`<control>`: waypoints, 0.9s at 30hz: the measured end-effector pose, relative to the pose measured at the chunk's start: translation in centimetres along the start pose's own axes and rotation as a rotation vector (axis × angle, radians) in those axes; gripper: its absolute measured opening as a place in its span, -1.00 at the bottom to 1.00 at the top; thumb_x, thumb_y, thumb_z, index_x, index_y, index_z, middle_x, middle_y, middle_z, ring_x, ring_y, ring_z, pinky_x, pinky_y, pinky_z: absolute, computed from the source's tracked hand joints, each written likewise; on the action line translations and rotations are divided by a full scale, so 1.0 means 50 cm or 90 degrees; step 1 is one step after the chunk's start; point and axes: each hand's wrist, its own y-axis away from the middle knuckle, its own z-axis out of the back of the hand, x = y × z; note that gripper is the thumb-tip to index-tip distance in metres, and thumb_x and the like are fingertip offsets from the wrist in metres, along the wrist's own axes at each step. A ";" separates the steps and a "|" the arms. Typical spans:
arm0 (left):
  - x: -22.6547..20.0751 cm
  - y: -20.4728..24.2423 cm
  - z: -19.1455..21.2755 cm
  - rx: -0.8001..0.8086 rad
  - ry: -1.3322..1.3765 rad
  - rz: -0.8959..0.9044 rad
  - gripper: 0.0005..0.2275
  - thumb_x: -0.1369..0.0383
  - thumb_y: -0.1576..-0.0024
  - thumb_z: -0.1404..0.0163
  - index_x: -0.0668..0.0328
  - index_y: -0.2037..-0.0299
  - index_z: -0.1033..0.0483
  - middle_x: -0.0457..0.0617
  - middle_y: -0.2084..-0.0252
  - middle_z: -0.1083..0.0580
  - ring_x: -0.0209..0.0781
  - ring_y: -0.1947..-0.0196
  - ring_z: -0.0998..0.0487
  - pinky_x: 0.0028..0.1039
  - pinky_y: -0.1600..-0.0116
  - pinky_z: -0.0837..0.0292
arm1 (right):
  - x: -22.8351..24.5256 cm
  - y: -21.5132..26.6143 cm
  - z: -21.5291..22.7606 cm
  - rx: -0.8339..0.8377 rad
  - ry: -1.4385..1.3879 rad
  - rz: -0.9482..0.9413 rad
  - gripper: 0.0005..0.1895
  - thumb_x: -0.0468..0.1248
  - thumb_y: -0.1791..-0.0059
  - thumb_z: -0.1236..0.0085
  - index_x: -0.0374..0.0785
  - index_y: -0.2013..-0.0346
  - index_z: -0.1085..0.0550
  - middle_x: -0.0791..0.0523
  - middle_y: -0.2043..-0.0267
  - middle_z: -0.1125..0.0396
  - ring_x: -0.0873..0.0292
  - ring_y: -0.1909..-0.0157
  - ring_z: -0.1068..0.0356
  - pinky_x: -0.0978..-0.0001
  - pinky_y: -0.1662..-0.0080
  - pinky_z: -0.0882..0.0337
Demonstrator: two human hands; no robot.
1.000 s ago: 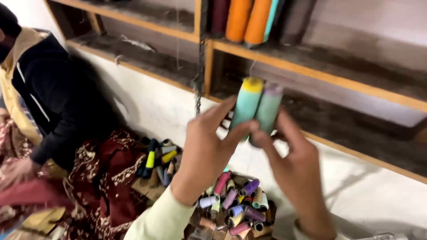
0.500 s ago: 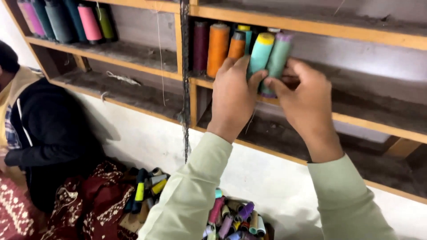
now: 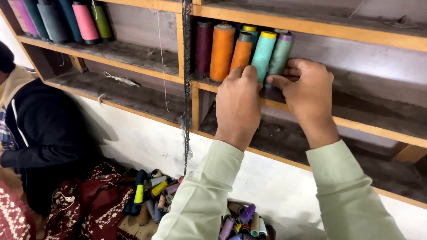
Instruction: Organizing various colored thread spools by picking them from a pile and placing them into a wooden shelf.
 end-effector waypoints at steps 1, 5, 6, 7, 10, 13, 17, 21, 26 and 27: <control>-0.002 -0.001 0.001 0.002 0.000 0.001 -0.83 0.49 -0.08 -0.21 0.29 0.25 -0.44 0.05 0.32 -0.43 0.08 0.36 -0.64 -0.18 0.36 -0.65 | -0.003 -0.005 -0.004 0.001 0.000 -0.002 -0.50 -0.19 0.10 -0.47 -0.23 -0.10 -0.54 0.06 0.08 -0.53 0.15 0.04 -0.55 0.35 0.12 -0.59; -0.006 -0.002 0.003 -0.012 -0.035 -0.038 -0.89 0.58 -0.07 -0.16 0.26 0.32 -0.46 0.04 0.36 -0.43 0.08 0.37 -0.63 -0.17 0.36 -0.64 | -0.004 -0.010 -0.015 -0.007 0.018 0.006 -0.48 -0.20 0.12 -0.51 -0.25 -0.08 -0.55 0.05 0.11 -0.53 0.13 0.05 -0.55 0.34 0.13 -0.59; -0.006 -0.002 0.003 -0.010 -0.031 -0.043 -0.89 0.62 -0.05 -0.15 0.28 0.34 -0.48 0.06 0.36 -0.43 0.10 0.35 -0.62 -0.17 0.34 -0.64 | 0.000 -0.008 -0.016 -0.006 0.017 0.005 -0.46 -0.20 0.13 -0.52 -0.27 -0.09 -0.54 0.03 0.08 -0.53 0.10 0.02 -0.55 0.31 0.09 -0.58; -0.012 0.001 0.008 -0.010 -0.033 -0.043 -0.89 0.62 -0.05 -0.15 0.28 0.34 -0.48 0.06 0.36 -0.43 0.10 0.35 -0.62 -0.17 0.34 -0.64 | -0.002 -0.009 -0.019 -0.005 0.016 0.006 -0.46 -0.20 0.13 -0.52 -0.27 -0.09 -0.54 0.03 0.08 -0.53 0.10 0.02 -0.55 0.31 0.09 -0.58; -0.026 0.012 0.020 -0.035 -0.054 -0.053 -0.90 0.64 -0.02 -0.15 0.34 0.32 -0.53 0.09 0.31 -0.44 0.12 0.24 -0.62 -0.16 0.26 -0.64 | -0.012 -0.015 -0.026 -0.013 0.043 0.022 -0.51 -0.19 0.14 -0.52 -0.10 -0.05 -0.58 0.16 0.16 -0.54 0.21 0.09 -0.55 0.39 0.12 -0.57; -0.024 0.019 0.016 -0.043 -0.079 -0.050 -0.89 0.64 0.00 -0.14 0.32 0.32 -0.55 0.07 0.31 -0.45 0.09 0.18 -0.61 -0.20 0.20 -0.65 | -0.033 -0.022 -0.030 -0.017 0.118 0.067 -0.58 -0.16 0.15 -0.52 -0.05 0.02 -0.61 0.17 0.19 -0.55 0.14 0.12 -0.55 0.29 0.09 -0.56; -0.018 0.013 0.000 -0.073 -0.095 -0.064 -0.90 0.62 0.02 -0.15 0.24 0.40 -0.54 0.01 0.37 -0.44 0.03 0.24 -0.61 -0.26 0.23 -0.64 | -0.041 -0.029 -0.026 -0.014 0.068 0.008 -0.52 0.01 0.21 -0.53 0.06 0.05 -0.60 0.31 0.22 -0.52 0.34 0.15 -0.53 0.45 0.10 -0.51; -0.021 0.013 0.003 -0.108 -0.146 -0.087 -0.86 0.63 0.08 -0.18 0.17 0.47 -0.56 -0.03 0.42 -0.45 -0.01 0.27 -0.60 -0.33 0.26 -0.63 | -0.039 -0.024 -0.010 -0.034 0.049 -0.023 -0.53 -0.04 0.26 -0.47 -0.01 0.09 -0.59 0.32 0.31 -0.50 0.38 0.23 -0.53 0.45 0.16 -0.51; -0.010 0.006 -0.040 -0.138 -0.144 -0.103 -0.86 0.65 0.13 -0.19 0.20 0.51 -0.58 -0.01 0.46 -0.46 0.02 0.27 -0.58 -0.33 0.23 -0.62 | -0.041 0.003 0.005 -0.035 0.008 0.027 -0.56 -0.10 0.23 -0.41 -0.17 0.11 -0.59 0.22 0.31 -0.50 0.34 0.26 -0.53 0.44 0.17 -0.48; -0.008 0.005 -0.046 -0.152 -0.137 -0.111 -0.87 0.65 0.14 -0.21 0.21 0.52 -0.59 0.01 0.46 -0.48 0.04 0.25 -0.58 -0.33 0.20 -0.62 | -0.044 0.007 0.004 -0.030 -0.026 0.056 -0.57 -0.14 0.24 -0.41 -0.22 0.12 -0.59 0.18 0.32 -0.49 0.34 0.27 -0.52 0.46 0.18 -0.47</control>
